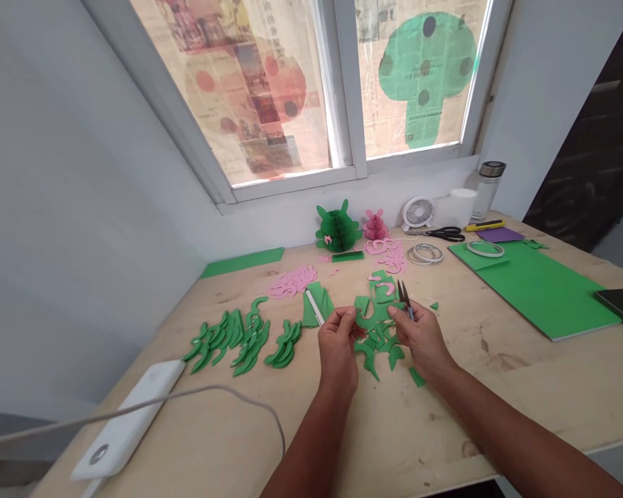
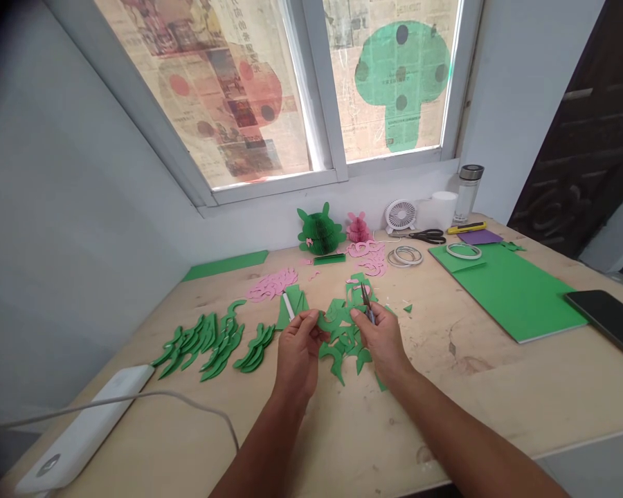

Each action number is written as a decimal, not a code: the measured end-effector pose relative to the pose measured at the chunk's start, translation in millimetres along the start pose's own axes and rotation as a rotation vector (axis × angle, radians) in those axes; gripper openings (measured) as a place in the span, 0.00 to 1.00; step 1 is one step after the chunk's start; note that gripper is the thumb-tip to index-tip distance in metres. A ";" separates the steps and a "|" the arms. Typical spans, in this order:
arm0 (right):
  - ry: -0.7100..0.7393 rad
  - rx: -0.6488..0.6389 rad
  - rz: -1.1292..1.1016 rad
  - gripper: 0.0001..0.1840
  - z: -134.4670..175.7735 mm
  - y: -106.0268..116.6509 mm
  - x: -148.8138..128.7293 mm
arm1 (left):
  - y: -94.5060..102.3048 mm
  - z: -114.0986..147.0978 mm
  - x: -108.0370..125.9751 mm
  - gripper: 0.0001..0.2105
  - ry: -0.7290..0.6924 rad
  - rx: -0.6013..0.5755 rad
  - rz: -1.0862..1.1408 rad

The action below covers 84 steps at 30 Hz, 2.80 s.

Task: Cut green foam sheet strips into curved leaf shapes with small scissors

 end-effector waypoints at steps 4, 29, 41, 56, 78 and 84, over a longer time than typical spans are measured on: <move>0.004 0.010 0.003 0.16 0.3 0.9 -0.4 | -2.8 0.9 -1.0 0.10 0.019 -0.019 0.024; -0.018 -0.047 -0.054 0.17 0.0 -3.6 -1.8 | -15.1 3.6 -9.0 0.13 0.099 -0.149 -0.135; -0.009 0.002 -0.071 0.18 0.6 -1.1 1.0 | -25.4 10.0 -31.7 0.15 0.307 -0.232 0.090; -0.089 -0.064 -0.035 0.16 4.4 -8.6 13.2 | -13.8 2.7 -19.7 0.11 0.233 -0.132 0.102; -0.141 -0.128 0.046 0.19 9.8 -17.8 20.4 | -14.5 3.6 -17.3 0.11 0.195 -0.145 0.039; -0.126 -0.143 0.047 0.17 8.2 -16.8 19.0 | -11.9 1.3 -9.4 0.10 0.149 -0.127 -0.021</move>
Point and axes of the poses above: each hand's wrist, its own z-axis away from the middle knuckle, its own y-axis out of the back of the hand, x = y × z, the point moved 9 cm from there along -z, towards the middle knuckle, and after that the axes turned 3 degrees about y, right-handed, at the moved point
